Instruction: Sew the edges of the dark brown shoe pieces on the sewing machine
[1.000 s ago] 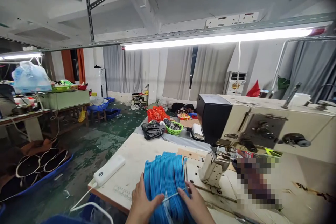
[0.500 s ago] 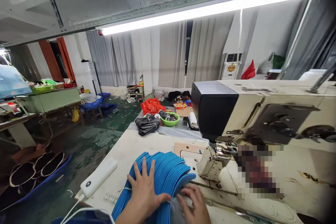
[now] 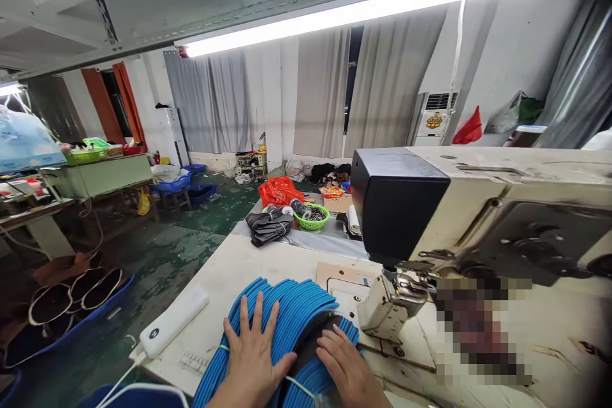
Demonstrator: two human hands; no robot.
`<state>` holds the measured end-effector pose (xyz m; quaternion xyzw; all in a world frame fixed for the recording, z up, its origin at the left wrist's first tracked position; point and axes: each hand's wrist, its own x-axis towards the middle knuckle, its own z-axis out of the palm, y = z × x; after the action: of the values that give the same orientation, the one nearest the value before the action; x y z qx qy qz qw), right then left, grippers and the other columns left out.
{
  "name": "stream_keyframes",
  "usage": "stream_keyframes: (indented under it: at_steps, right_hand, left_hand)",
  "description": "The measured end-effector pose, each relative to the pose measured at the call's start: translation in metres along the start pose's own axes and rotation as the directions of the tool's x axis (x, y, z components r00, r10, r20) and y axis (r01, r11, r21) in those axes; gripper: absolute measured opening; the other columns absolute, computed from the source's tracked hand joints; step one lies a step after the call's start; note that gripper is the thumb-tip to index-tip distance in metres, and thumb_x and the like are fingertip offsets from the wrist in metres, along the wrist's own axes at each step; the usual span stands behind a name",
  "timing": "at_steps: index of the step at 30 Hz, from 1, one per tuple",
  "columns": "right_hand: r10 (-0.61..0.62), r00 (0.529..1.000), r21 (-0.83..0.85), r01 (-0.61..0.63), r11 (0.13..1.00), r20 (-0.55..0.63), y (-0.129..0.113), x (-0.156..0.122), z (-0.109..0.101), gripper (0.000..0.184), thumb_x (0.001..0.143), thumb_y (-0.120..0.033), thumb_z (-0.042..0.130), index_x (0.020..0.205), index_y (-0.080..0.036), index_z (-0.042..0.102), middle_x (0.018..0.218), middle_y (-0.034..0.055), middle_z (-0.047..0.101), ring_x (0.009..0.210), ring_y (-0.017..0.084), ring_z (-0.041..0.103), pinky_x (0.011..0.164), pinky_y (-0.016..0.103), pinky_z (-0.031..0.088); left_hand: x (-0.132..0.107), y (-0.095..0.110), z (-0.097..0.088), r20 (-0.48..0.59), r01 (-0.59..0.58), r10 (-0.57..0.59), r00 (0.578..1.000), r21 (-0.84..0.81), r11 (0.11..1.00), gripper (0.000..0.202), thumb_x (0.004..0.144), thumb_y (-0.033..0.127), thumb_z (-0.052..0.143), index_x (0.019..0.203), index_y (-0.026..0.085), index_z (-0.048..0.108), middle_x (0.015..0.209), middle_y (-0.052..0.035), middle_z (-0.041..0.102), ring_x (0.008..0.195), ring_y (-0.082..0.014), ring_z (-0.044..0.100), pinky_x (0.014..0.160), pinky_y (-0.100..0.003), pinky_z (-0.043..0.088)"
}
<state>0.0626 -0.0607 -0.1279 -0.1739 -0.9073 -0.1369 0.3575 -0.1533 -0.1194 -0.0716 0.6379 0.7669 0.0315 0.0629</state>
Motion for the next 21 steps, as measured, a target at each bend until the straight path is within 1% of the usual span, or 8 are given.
stream_keyframes:
  at_steps: [3,6,10,12,14,16,19,21]
  right_hand:
    - [-0.025,0.998,-0.056,0.022,0.998,-0.049,0.006,0.001,-0.015,0.031,0.095,-0.008,0.033,0.096,-0.017,0.063,0.093,0.0079,0.072,0.096,0.023,0.064,0.093,0.05,0.049]
    - [-0.059,0.994,-0.18,0.042,0.983,-0.091,0.014,0.002,-0.036,0.026,0.093,-0.006,0.039,0.092,-0.018,0.063,0.092,0.0069,0.072,0.097,0.024,0.062,0.097,0.053,0.041]
    - [-0.024,0.993,-0.31,-0.013,0.951,-0.115,0.021,0.0,-0.052,0.027,0.088,-0.003,0.044,0.094,-0.021,0.063,0.095,0.0074,0.07,0.097,0.024,0.061,0.095,0.051,0.039]
    - [0.016,0.984,-0.328,-0.074,0.942,-0.175,0.024,-0.004,-0.054,0.027,0.085,-0.003,0.046,0.094,-0.022,0.062,0.095,0.0078,0.069,0.097,0.024,0.061,0.092,0.051,0.04]
    - [0.059,0.962,-0.278,-0.136,0.951,-0.267,0.028,-0.012,-0.053,0.024,0.082,-0.006,0.049,0.093,-0.024,0.06,0.094,0.0072,0.069,0.096,0.026,0.062,0.091,0.053,0.041]
    - [0.092,0.952,-0.167,-0.146,0.975,-0.292,0.032,-0.024,-0.05,0.021,0.081,-0.012,0.052,0.094,-0.027,0.059,0.093,0.0059,0.069,0.094,0.027,0.064,0.089,0.054,0.044]
    - [0.09,0.98,-0.004,-0.092,0.996,-0.175,0.036,-0.042,-0.041,0.019,0.082,-0.022,0.054,0.097,-0.032,0.059,0.091,0.0037,0.072,0.09,0.027,0.067,0.082,0.048,0.051]
    - [0.055,0.988,0.027,-0.052,0.998,-0.144,0.039,-0.047,-0.034,0.02,0.083,-0.021,0.053,0.098,-0.033,0.059,0.093,0.0013,0.073,0.089,0.025,0.068,0.08,0.044,0.053]
  left_hand:
    - [0.001,0.003,-0.001,-0.022,0.019,-0.018,1.0,0.03,0.999,0.079,0.074,0.053,0.052,0.142,0.037,0.017,0.156,-0.0075,0.006,0.139,-0.0427,-0.005,0.099,-0.072,-0.003]
    - [0.003,0.006,-0.002,-0.018,0.027,-0.026,1.0,0.037,0.999,0.079,0.073,0.05,0.053,0.143,0.038,0.018,0.156,-0.0072,0.007,0.139,-0.0422,-0.003,0.1,-0.071,-0.001]
    - [0.009,0.001,-0.004,-0.027,0.014,-0.013,1.0,0.042,0.999,0.076,0.075,0.051,0.05,0.143,0.037,0.019,0.156,-0.0079,0.007,0.139,-0.0429,-0.003,0.099,-0.072,0.0]
    - [0.015,-0.008,-0.006,-0.039,-0.007,0.009,0.999,0.048,0.999,0.076,0.076,0.049,0.05,0.143,0.037,0.018,0.156,-0.008,0.008,0.14,-0.0422,-0.002,0.1,-0.071,0.001]
    - [0.023,-0.02,-0.01,-0.034,-0.043,0.044,0.998,0.037,0.998,0.075,0.077,0.05,0.049,0.144,0.037,0.017,0.157,-0.0076,0.008,0.14,-0.0415,-0.003,0.101,-0.07,0.001]
    - [0.033,-0.032,-0.016,-0.025,-0.077,0.077,0.997,0.016,0.997,0.074,0.077,0.054,0.047,0.143,0.037,0.019,0.157,-0.0061,0.008,0.14,-0.0405,-0.001,0.103,-0.068,0.003]
    - [0.047,-0.039,-0.022,-0.034,-0.082,0.082,0.996,0.001,0.997,0.075,0.073,0.059,0.051,0.141,0.039,0.026,0.156,-0.0039,0.013,0.14,-0.0385,0.003,0.106,-0.064,0.008]
    - [0.056,-0.037,-0.022,-0.063,-0.044,0.044,0.997,-0.004,0.999,0.076,0.072,0.059,0.052,0.141,0.037,0.029,0.156,-0.0054,0.015,0.14,-0.039,0.006,0.105,-0.064,0.01]
